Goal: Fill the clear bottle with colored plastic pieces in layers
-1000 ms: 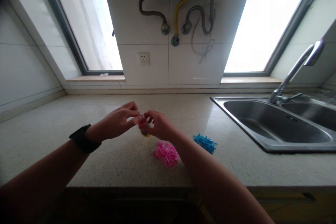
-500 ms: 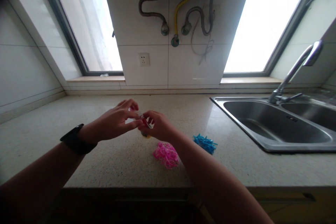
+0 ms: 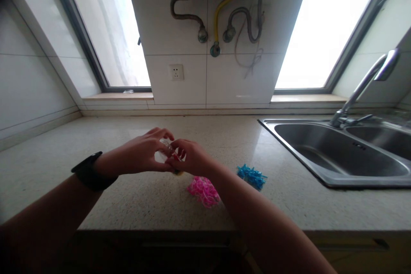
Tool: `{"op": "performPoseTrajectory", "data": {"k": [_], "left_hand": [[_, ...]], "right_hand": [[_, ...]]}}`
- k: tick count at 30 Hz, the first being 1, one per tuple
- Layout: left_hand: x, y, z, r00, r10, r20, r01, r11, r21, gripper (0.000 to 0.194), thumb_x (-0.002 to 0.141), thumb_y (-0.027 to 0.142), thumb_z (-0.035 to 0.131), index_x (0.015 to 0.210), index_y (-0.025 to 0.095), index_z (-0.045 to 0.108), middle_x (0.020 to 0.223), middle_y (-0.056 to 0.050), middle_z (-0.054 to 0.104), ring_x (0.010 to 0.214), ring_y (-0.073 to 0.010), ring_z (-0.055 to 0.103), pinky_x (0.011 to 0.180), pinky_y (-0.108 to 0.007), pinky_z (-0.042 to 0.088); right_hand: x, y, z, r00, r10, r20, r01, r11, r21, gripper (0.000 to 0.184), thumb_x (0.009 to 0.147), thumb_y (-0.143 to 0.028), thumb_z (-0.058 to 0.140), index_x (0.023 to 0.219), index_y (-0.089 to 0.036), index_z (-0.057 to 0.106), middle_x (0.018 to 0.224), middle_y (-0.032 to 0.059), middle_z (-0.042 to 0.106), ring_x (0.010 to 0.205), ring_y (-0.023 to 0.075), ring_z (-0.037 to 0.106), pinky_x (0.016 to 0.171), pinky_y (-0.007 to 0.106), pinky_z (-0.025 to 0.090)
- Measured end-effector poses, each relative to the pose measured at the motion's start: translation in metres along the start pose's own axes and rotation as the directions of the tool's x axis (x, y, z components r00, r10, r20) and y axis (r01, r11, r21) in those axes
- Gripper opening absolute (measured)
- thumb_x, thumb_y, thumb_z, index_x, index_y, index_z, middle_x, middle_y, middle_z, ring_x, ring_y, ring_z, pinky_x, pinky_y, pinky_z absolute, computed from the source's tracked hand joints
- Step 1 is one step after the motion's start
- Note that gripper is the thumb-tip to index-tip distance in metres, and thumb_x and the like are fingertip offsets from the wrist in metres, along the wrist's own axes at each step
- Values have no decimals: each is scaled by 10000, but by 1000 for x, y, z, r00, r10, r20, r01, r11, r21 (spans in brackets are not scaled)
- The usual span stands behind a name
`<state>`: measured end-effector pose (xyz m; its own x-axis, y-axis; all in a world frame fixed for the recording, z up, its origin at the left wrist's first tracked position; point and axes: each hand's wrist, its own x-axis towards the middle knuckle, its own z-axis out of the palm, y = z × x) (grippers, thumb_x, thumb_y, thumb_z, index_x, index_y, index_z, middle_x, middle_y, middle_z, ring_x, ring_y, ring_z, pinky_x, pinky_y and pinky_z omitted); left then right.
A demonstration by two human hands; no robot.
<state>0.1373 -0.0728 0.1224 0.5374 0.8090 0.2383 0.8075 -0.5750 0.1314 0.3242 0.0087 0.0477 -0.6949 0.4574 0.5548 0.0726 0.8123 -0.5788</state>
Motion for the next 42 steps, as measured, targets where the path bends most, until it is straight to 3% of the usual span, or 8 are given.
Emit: {"op": "performPoseTrajectory", "data": {"k": [8,13,17,23,29,32,37,42], "left_hand": [[5,-5,4,978,-20,-208,11,999,-41,403,743,547,739,961,213,680,1090,-70,596,998,-237,553,880,-410,473],[9,-16,23,910,-186,-370,59,942,-330,658,706,499,786,1241,225,516,1161,-99,586,1009,-236,582,707,-334,539],[14,-26,60,912,-304,-276,98,814,-572,828,675,463,819,1343,237,386,1225,-123,566,1035,-247,598,655,-318,559],[19,-25,105,917,-336,-215,103,721,-685,562,771,411,755,1233,208,509,1103,-96,655,935,-218,644,680,-319,537],[15,-20,119,899,-384,-209,137,702,-699,378,815,394,699,1130,213,598,1081,-69,678,904,-206,643,672,-305,517],[12,-19,119,903,-374,-210,138,716,-684,365,811,366,697,1127,211,602,1057,-66,684,882,-197,645,685,-306,516],[11,-17,117,913,-357,-199,135,722,-678,346,810,371,688,1095,193,607,1006,-68,685,828,-184,644,676,-301,519],[9,-16,116,918,-359,-170,159,723,-672,333,814,373,682,1082,191,606,964,-57,678,755,-163,625,658,-293,507]], "right_hand": [[2,7,-3,989,140,-43,-132,978,160,329,795,-378,720,1020,-153,634,860,41,665,728,132,602,667,279,503],[1,18,-4,970,212,-115,-181,955,233,345,789,-417,722,1003,-165,623,835,27,655,707,127,592,662,281,495],[2,30,-5,941,276,-197,-210,930,302,388,766,-432,742,1027,-176,610,868,24,651,726,127,583,647,265,480],[-1,38,-4,925,298,-234,-214,921,325,412,731,-430,765,1015,-182,599,905,22,636,770,131,587,645,250,480],[-7,40,-7,950,277,-146,-224,927,302,463,735,-432,769,1079,-180,587,1013,51,643,826,140,612,678,264,505],[-13,36,-24,953,280,-117,-253,946,205,475,762,-418,753,1133,-178,577,1080,77,649,854,147,626,696,278,511],[-47,7,-61,942,335,-1,-328,922,-207,272,837,-394,684,1001,-178,669,943,65,682,791,155,613,698,297,479],[-96,-28,-70,886,439,147,-358,851,-383,379,818,-470,699,1093,-211,675,1000,68,665,833,177,609,742,305,465]]}}
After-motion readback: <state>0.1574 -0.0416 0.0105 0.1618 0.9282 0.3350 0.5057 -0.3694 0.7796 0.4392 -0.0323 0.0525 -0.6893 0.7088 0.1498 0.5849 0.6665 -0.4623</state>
